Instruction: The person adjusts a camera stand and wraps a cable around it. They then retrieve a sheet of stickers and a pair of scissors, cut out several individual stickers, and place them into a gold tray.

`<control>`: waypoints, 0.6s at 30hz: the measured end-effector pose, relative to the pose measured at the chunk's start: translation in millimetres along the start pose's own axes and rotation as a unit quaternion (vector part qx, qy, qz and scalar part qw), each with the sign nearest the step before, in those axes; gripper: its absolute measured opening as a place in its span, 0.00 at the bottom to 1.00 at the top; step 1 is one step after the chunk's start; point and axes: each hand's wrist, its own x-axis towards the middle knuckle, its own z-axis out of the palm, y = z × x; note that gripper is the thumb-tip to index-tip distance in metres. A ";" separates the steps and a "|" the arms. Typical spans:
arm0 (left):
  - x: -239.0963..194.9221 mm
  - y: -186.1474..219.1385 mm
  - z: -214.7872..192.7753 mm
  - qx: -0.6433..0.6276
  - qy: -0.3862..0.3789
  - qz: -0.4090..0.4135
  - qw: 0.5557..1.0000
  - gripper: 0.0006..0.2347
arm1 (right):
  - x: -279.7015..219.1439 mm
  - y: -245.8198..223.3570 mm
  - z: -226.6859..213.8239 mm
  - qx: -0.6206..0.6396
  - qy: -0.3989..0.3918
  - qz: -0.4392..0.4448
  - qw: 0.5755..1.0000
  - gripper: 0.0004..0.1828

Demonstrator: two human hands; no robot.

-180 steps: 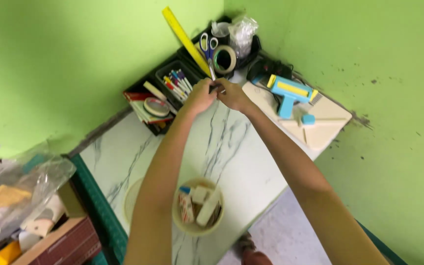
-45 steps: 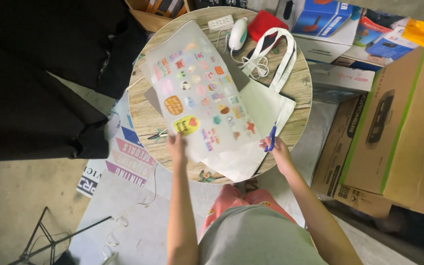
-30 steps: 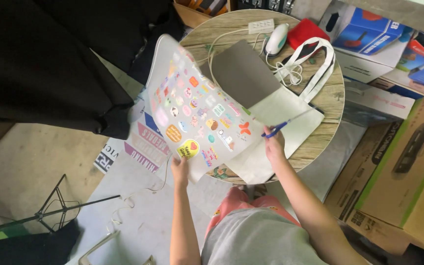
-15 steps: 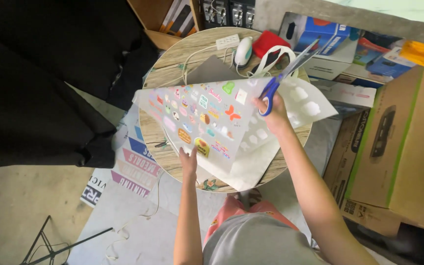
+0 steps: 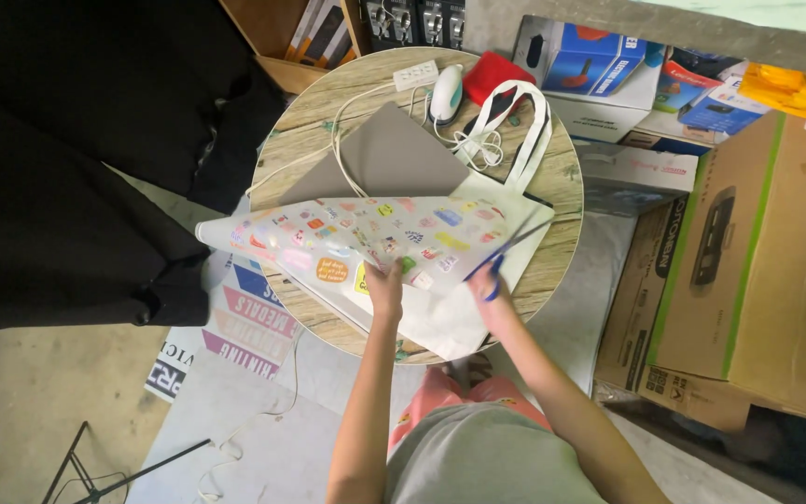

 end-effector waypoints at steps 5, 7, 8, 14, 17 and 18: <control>3.3 47.3 -0.5 0.057 -0.071 0.000 0.996 0.18 | 82.1 -35.8 -81.7 0.078 0.092 0.020 0.993 0.37; 16.8 65.6 2.3 0.076 -0.088 -0.004 0.993 0.17 | 112.1 -46.9 -95.8 0.063 0.108 0.040 0.991 0.31; 26.0 77.8 4.9 0.089 -0.108 0.019 0.990 0.18 | 119.2 -57.2 -80.5 0.046 0.102 0.041 0.993 0.26; 73.9 184.5 21.5 0.100 -0.130 0.168 0.972 0.17 | 119.2 -121.0 42.5 0.061 -0.011 -0.046 0.997 0.20; 90.1 218.7 15.8 0.095 -0.137 0.265 0.950 0.12 | 98.3 -141.4 98.0 0.076 -0.086 -0.106 0.988 0.26; 94.1 229.1 14.4 0.098 -0.140 0.301 0.938 0.09 | 91.5 -148.2 115.3 0.078 -0.117 -0.131 0.981 0.31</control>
